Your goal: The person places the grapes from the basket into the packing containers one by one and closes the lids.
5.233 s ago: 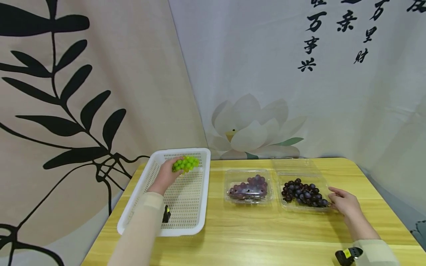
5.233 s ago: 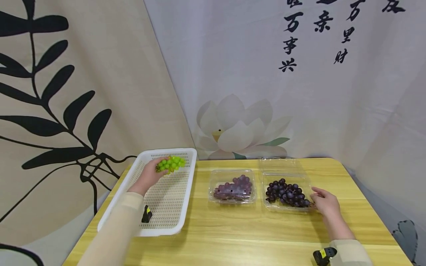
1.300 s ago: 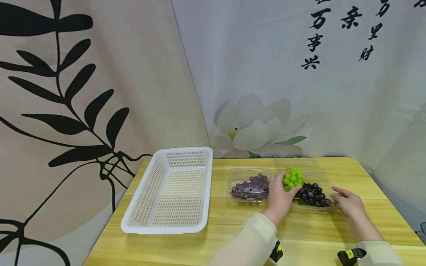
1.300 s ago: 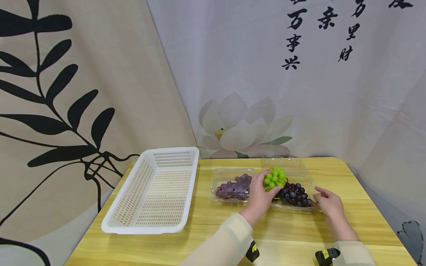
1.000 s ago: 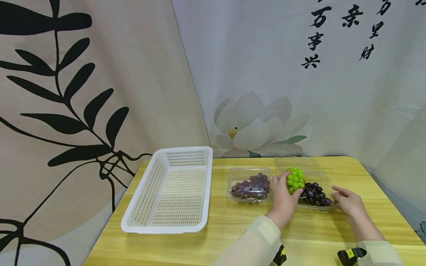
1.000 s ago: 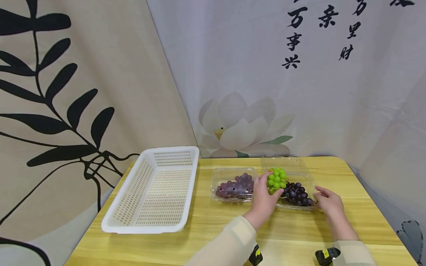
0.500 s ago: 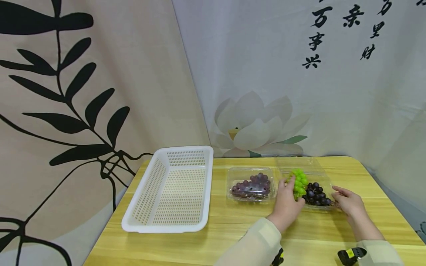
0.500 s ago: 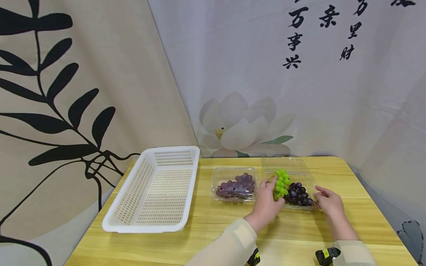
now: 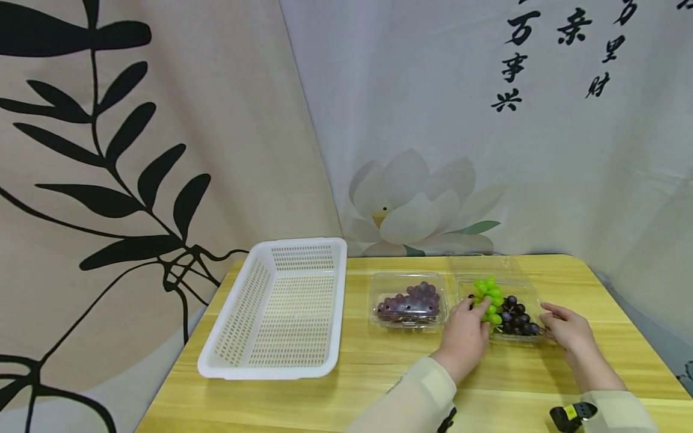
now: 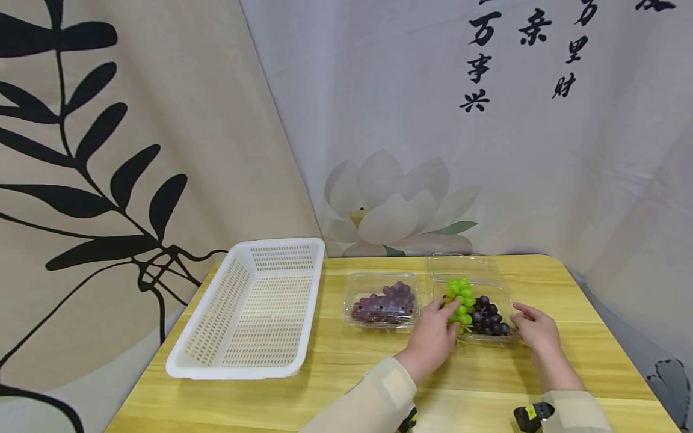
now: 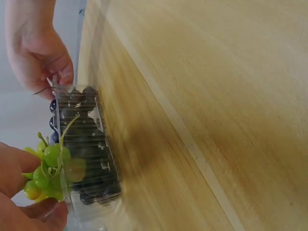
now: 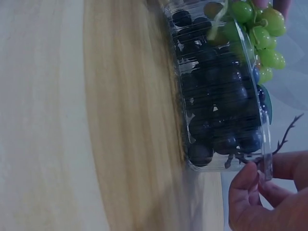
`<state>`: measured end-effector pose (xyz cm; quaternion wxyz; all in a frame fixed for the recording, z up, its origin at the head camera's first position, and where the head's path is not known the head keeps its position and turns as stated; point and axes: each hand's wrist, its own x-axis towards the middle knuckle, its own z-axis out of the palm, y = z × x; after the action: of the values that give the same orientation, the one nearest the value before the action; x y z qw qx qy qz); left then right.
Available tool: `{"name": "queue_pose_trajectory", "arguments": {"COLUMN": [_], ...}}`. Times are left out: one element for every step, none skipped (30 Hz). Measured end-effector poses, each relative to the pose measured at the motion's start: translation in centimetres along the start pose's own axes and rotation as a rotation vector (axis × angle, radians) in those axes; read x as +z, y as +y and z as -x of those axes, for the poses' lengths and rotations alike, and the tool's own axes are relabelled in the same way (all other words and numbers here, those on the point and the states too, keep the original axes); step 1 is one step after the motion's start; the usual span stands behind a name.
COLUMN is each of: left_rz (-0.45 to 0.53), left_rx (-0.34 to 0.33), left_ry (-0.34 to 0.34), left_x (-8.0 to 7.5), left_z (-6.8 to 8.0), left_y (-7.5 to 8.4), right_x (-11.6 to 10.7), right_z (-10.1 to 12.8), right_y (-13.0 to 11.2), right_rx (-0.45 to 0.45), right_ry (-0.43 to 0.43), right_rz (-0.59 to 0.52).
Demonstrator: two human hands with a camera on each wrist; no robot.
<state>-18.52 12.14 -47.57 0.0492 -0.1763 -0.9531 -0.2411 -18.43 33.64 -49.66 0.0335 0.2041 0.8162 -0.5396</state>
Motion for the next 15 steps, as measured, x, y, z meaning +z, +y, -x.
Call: {"name": "queue_pose_trajectory", "arguments": {"left_rz": [0.004,0.011,0.022,0.03,0.042,0.056,0.068,0.077,0.089,0.099,0.113,0.125,0.146,0.168,0.199], "left_rx": [-0.002,-0.004,-0.006,-0.005,-0.01,-0.014,-0.018,-0.022,-0.029,-0.038,-0.048,-0.058,-0.072,-0.087,-0.11], "left_ry": [0.002,0.002,0.003,0.003,0.0,-0.001,-0.001,-0.002,-0.004,-0.007,-0.011,-0.017,-0.027,-0.036,-0.047], "left_x": [0.0,-0.1,-0.1,-0.2,-0.3,-0.3,-0.4,-0.5,-0.5,-0.6,-0.6,-0.6,-0.6,-0.7,-0.7], "left_z": [0.0,0.1,0.1,0.2,0.3,0.4,0.5,0.6,0.7,0.8,0.9,1.0,1.1,1.3,1.4], "left_y": [0.0,0.0,0.0,0.0,0.0,0.0,0.0,0.1,0.1,0.1,0.2,0.2,0.2,0.3,0.3], "right_x": [-0.1,-0.2,-0.3,-0.4,-0.5,-0.6,-0.7,-0.7,-0.8,-0.8,-0.8,-0.8,-0.9,-0.9,-0.9], "right_z": [-0.2,-0.5,-0.8,-1.1,-1.5,-1.7,-1.9,-2.0,-2.0,-2.0,-1.8,-1.5,-1.4,-1.1,-0.9], "right_y": [0.1,0.3,0.5,0.8,1.1,1.3,1.4,1.5,1.5,1.4,1.2,1.0,0.8,0.5,0.3], "right_rx": [-0.001,-0.003,-0.002,-0.003,-0.002,0.001,-0.003,-0.002,0.006,0.003,0.003,0.0,-0.005,-0.003,-0.004], "right_ry": [-0.002,-0.004,-0.003,-0.001,0.002,0.0,0.001,0.005,0.014,0.015,0.015,0.015,0.019,0.021,0.023], "right_rz": [-0.003,-0.007,-0.014,-0.019,-0.023,-0.028,-0.033,-0.032,-0.035,-0.027,-0.026,-0.02,-0.009,0.003,0.012]}}
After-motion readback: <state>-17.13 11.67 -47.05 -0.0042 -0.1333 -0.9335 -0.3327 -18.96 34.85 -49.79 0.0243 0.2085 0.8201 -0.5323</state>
